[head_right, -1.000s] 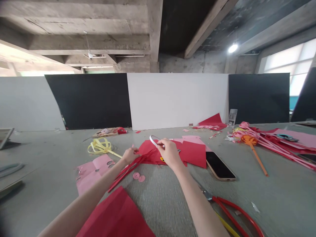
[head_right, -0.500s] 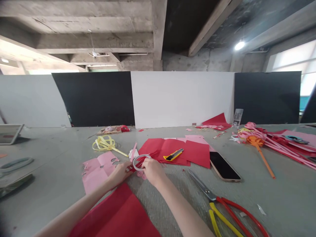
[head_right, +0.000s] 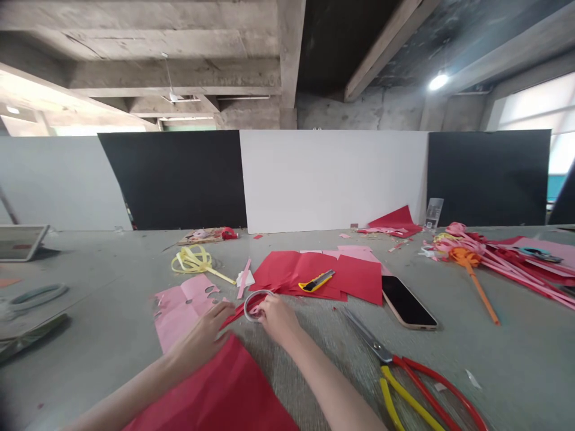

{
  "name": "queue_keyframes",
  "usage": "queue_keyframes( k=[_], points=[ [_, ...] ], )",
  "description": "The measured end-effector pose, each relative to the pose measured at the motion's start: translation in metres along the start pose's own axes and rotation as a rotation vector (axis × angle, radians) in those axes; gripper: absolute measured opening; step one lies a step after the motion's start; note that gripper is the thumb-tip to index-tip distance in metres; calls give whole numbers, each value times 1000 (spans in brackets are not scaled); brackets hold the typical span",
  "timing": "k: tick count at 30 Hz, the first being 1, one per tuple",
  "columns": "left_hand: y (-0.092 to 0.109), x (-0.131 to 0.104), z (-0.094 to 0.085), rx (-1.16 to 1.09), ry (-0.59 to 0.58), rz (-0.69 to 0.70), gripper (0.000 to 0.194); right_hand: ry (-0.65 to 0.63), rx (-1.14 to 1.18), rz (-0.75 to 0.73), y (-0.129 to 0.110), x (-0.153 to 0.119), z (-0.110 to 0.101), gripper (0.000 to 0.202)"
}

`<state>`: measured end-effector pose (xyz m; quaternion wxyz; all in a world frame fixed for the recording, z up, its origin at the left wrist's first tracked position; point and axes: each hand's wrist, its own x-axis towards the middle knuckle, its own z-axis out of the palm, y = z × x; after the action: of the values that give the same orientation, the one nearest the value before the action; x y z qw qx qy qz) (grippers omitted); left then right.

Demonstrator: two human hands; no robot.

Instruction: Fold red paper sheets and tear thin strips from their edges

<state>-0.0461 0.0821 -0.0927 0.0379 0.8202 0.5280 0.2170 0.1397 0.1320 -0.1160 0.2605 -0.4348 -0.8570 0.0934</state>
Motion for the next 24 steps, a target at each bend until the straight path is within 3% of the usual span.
queue_keyframes(
  k=[4, 8, 14, 19, 24],
  points=[
    [8, -27, -3, 25, -18, 34, 39, -17, -8, 10, 1, -1, -5, 16],
    [5, -36, -2, 30, -27, 45, 37, -56, -18, 10, 2, -1, -6, 11],
    [8, -8, -3, -10, -51, 144, 42, -67, -8, 0, 2, -2, -9, 14],
    [8, 24, 14, -34, -76, 181, 36, -25, 5, -13, 5, -1, -13, 11],
    [-1, 36, 27, -33, -78, 169, 34, 8, 0, 14, 7, -2, -10, 20]
  ],
)
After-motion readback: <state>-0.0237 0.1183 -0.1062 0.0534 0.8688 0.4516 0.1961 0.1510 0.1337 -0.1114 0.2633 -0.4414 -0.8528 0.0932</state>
